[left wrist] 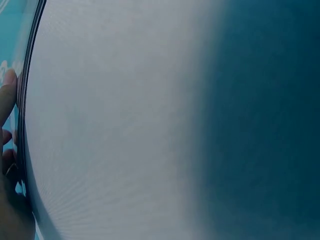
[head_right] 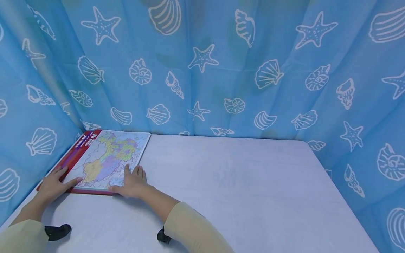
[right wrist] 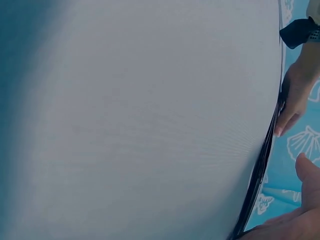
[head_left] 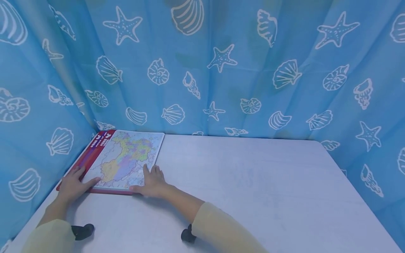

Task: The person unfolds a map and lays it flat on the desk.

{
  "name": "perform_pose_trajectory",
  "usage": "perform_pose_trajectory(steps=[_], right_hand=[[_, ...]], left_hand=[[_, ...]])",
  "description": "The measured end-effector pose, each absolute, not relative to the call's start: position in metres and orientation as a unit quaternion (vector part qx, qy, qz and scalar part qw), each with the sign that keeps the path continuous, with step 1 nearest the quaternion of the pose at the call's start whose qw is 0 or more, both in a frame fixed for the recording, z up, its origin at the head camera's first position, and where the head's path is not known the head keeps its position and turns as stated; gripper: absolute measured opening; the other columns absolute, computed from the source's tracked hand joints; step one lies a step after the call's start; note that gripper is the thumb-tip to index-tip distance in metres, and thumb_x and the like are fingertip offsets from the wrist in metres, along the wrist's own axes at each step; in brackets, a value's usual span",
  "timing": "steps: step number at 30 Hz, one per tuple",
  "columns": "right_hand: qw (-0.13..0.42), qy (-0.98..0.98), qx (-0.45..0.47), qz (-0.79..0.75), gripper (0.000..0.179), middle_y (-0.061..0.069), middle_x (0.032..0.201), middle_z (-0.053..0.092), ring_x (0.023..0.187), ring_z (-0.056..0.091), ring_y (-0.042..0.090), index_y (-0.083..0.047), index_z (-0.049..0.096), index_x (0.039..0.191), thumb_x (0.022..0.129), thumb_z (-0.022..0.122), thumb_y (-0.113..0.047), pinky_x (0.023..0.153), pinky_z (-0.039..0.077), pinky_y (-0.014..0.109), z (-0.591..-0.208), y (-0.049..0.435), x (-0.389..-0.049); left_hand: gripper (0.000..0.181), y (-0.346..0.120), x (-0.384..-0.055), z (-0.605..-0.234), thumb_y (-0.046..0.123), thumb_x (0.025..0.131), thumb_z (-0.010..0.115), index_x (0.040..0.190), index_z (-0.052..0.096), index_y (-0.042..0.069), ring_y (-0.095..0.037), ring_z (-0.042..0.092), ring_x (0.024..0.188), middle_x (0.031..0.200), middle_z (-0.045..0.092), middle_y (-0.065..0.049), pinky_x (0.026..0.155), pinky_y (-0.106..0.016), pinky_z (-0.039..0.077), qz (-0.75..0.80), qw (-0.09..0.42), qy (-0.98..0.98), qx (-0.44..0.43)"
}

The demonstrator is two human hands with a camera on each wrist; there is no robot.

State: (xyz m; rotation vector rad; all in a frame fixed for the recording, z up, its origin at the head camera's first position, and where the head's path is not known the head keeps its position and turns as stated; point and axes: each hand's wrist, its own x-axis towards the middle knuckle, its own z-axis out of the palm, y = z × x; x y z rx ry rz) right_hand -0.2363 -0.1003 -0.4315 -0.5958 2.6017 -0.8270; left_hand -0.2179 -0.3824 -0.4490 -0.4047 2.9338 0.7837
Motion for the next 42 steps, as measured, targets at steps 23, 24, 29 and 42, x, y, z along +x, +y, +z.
perform_pose_trajectory(steps=[23, 24, 29, 42], right_hand=[[0.156, 0.868, -0.16, -0.443, 0.081, 0.02, 0.157, 0.008, 0.145, 0.011, 0.032, -0.01, 0.021, 0.151, 0.088, 0.064, -0.039, 0.115, 0.023, 0.042, -0.431, -0.093, -0.238], [0.151, 0.863, -0.157, -0.456, 0.081, 0.019, 0.157, 0.008, 0.145, 0.013, 0.032, -0.01, 0.022, 0.15, 0.087, 0.066, -0.036, 0.115, 0.025, 0.043, -0.431, -0.092, -0.239], [0.118, 0.841, -0.126, -0.512, 0.083, 0.013, 0.156, 0.019, 0.142, 0.025, 0.03, -0.01, 0.029, 0.148, 0.08, 0.076, -0.022, 0.113, 0.028, 0.04, -0.431, -0.09, -0.241], [0.115, 0.753, -0.01, -0.648, 0.063, 0.009, 0.142, 0.047, 0.131, 0.044, 0.029, -0.012, 0.054, 0.132, 0.074, 0.079, -0.01, 0.107, 0.038, 0.04, -0.436, -0.081, -0.247]], left_hand=[[0.088, -0.368, -0.218, -0.433, 0.042, 0.084, 0.069, 0.148, 0.023, 0.002, -0.055, 0.022, 0.127, 0.143, 0.022, -0.036, 0.094, -0.07, 0.036, 0.317, -0.02, 0.931, -0.181], [0.089, -0.369, -0.218, -0.432, 0.042, 0.083, 0.069, 0.148, 0.023, 0.003, -0.055, 0.02, 0.129, 0.144, 0.02, -0.036, 0.094, -0.069, 0.035, 0.327, -0.016, 0.926, -0.186], [0.093, -0.375, -0.218, -0.431, 0.052, 0.083, 0.065, 0.151, 0.019, 0.008, -0.055, 0.012, 0.134, 0.15, 0.008, -0.034, 0.1, -0.068, 0.031, 0.402, 0.011, 0.889, -0.218], [0.091, -0.381, -0.214, -0.432, 0.06, 0.086, 0.054, 0.151, 0.011, 0.014, -0.047, 0.025, 0.13, 0.151, 0.0, -0.032, 0.101, -0.045, 0.044, 0.508, 0.118, 0.835, -0.175]])
